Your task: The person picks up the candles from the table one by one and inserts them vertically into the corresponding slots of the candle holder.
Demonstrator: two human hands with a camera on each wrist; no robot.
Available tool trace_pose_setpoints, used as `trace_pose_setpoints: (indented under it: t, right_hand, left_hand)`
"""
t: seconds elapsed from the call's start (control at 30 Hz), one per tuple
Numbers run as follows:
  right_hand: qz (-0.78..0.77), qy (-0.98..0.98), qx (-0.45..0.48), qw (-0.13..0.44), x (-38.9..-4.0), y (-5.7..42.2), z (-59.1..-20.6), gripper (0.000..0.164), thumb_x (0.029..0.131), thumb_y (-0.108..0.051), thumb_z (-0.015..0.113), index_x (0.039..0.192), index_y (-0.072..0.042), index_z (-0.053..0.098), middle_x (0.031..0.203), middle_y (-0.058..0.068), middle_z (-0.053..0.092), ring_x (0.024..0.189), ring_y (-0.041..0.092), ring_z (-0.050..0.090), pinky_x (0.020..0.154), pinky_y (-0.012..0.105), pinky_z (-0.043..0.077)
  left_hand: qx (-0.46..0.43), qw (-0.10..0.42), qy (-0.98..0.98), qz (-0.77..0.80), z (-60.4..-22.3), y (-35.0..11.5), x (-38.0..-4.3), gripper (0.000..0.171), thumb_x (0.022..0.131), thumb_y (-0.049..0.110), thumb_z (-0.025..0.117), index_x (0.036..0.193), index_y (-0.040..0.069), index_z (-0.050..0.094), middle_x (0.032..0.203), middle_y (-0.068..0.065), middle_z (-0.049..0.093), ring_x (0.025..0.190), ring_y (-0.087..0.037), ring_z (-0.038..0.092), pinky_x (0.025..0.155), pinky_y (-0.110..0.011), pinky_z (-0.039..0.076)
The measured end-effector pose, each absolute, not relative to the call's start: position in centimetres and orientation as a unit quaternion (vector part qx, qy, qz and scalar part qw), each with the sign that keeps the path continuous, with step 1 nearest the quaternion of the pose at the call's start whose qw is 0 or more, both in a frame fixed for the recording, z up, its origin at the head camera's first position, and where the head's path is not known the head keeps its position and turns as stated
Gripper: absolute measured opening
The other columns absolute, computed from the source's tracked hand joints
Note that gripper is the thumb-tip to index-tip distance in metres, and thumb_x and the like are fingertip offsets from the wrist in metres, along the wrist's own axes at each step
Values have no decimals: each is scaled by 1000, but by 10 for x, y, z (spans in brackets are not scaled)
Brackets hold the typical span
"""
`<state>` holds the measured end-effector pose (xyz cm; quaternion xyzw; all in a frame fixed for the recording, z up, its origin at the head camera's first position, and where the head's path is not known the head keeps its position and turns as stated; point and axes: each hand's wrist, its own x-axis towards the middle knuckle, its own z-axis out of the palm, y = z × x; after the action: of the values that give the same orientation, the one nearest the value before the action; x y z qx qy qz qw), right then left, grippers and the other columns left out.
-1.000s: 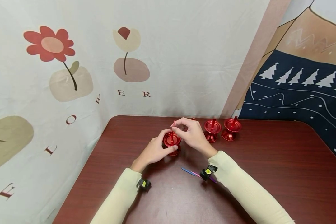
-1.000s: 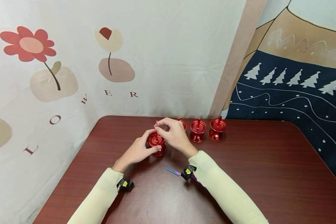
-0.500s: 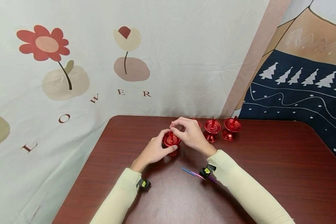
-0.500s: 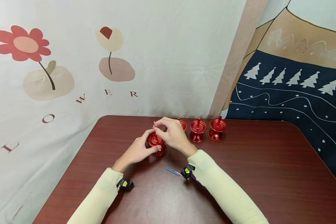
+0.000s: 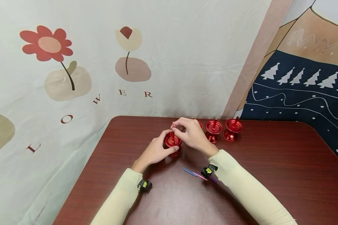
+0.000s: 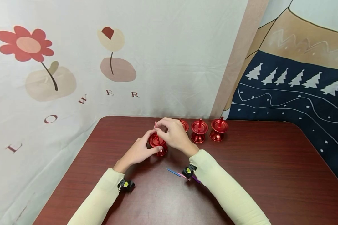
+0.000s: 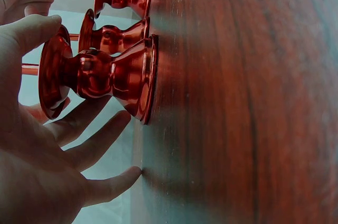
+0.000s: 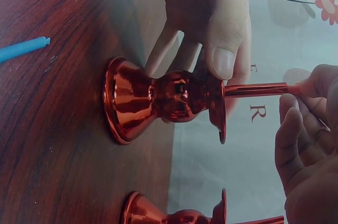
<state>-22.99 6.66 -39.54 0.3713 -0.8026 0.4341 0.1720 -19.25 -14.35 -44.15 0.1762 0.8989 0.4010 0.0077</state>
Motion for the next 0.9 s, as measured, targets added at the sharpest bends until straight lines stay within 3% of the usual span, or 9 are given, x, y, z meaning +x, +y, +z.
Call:
trace_pose_setpoints:
  t: [0.9]
  right_hand:
    - [381,-810,402,195,-231,66,-391,6,98,-6,75,100,-9,79,92,-2,73,77,12,66,68,31,54]
  left_hand:
    - [177,9,901,395,-441,-146,-194,74,98,38,80,161,14,49,133,-12,73,117,-24,72,101,-46,59]
